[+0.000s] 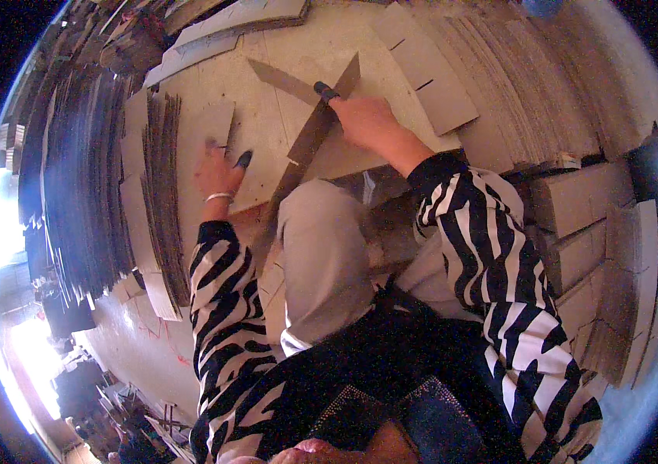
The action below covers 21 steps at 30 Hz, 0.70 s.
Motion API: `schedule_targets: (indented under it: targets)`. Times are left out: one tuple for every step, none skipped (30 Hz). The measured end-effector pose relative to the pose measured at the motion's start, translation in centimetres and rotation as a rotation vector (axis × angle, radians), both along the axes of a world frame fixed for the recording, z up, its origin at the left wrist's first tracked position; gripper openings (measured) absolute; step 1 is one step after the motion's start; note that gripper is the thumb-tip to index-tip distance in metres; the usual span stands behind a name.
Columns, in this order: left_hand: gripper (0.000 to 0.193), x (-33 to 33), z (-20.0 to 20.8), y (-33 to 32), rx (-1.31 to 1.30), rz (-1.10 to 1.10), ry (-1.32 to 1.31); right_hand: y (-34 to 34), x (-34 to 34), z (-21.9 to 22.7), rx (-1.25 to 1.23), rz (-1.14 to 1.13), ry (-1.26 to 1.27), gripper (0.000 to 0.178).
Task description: The person sits on the floor and uses a utility knife to cut rectangular cardboard pieces into smaller strips. They repeatedly pick up pieces, score and snap them, then set the cut strips aside.
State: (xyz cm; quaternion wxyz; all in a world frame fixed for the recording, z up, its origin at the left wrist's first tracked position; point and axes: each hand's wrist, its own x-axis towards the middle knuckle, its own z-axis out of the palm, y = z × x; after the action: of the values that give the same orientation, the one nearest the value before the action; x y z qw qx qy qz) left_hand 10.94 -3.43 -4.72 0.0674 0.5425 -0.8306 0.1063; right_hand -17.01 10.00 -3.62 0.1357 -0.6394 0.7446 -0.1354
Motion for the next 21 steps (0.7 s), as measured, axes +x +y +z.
schedule_targets:
  targets:
    - [0.044, -1.7, -0.3, -0.9, -0.058, 0.049, -0.073, 1.2, -2.6, 0.5, -0.031, -0.077, 0.059, 0.039]
    - [0.042, -0.5, -2.4, -1.7, -0.155, 0.038, -0.094, 1.6, -3.3, 0.0, -0.072, -0.102, 0.076, 0.040]
    - [0.039, 4.3, -2.9, -1.3, -0.177, 0.103, -0.170, 0.4, -0.8, -1.3, -0.121, -0.036, 0.035, 0.041]
    - [0.037, 4.9, -3.1, -1.6, -0.194, 0.097, -0.191, 0.4, -0.8, -1.2, -0.144, -0.038, 0.035, 0.040]
    - [0.036, 5.2, -3.4, -2.4, -0.134, 0.077, -0.206, 0.4, -0.8, -1.1, -0.166, -0.041, 0.034, 0.038]
    - [0.034, 5.5, -3.7, -3.0, -0.074, 0.058, -0.221, 0.4, -0.8, -1.0, -0.189, -0.042, 0.032, 0.036]
    - [0.032, 4.9, -3.4, -2.9, -0.078, -0.007, -0.181, 0.4, -0.9, -0.9, -0.183, -0.023, 0.044, 0.036]
    - [0.029, 4.4, -3.1, -2.9, -0.083, -0.071, -0.143, 0.4, -0.9, -0.9, -0.177, -0.003, 0.055, 0.036]
    - [0.027, 4.0, -2.8, -2.8, -0.088, -0.133, -0.105, 0.3, -0.9, -0.9, -0.172, 0.019, 0.064, 0.036]
    - [0.026, 4.8, -2.7, -3.3, -0.067, -0.143, 0.055, 0.1, -0.2, -0.7, -0.275, 0.090, 0.055, 0.035]
    - [0.024, 5.6, -2.9, -4.0, -0.045, -0.158, 0.214, 0.2, 0.5, -0.7, -0.378, 0.155, 0.046, 0.034]
    - [0.023, 6.3, -3.0, -4.7, -0.024, -0.174, 0.372, 0.2, 1.3, -0.6, -0.481, 0.221, 0.035, 0.033]
    - [0.023, 3.1, -2.5, -4.9, 0.140, -0.077, 0.540, 1.0, 0.4, -0.4, -0.498, 0.210, 0.049, 0.032]
    - [0.024, -0.1, -1.9, -5.3, 0.315, 0.020, 0.697, 1.6, -0.5, 0.0, -0.514, 0.198, 0.065, 0.031]
    - [0.024, 0.2, -0.6, -5.0, 0.454, 0.175, 0.822, 1.4, 0.5, 0.3, -0.554, 0.235, 0.032, 0.031]
    - [0.025, 1.0, -1.6, -5.7, 0.369, 0.075, 0.655, 1.0, 1.1, 0.0, -0.568, 0.246, 0.036, 0.030]
    - [0.026, 1.9, -3.4, -6.6, 0.288, -0.024, 0.485, 0.7, 1.7, -0.1, -0.583, 0.255, 0.041, 0.030]
    - [0.027, 2.0, -4.8, -7.1, 0.222, -0.116, 0.363, 0.4, 1.8, -0.7, -0.577, 0.254, 0.057, 0.030]
    - [0.027, 1.5, -5.2, -7.2, 0.134, -0.212, 0.246, 0.5, 1.6, -0.7, -0.525, 0.229, 0.065, 0.029]
    - [0.027, 1.3, -5.6, -7.2, 0.038, -0.290, 0.167, 0.5, 1.5, -0.7, -0.473, 0.206, 0.070, 0.029]
    - [0.027, 1.3, -5.8, -7.4, -0.058, -0.364, 0.086, 0.5, 1.6, -0.8, -0.423, 0.184, 0.072, 0.029]
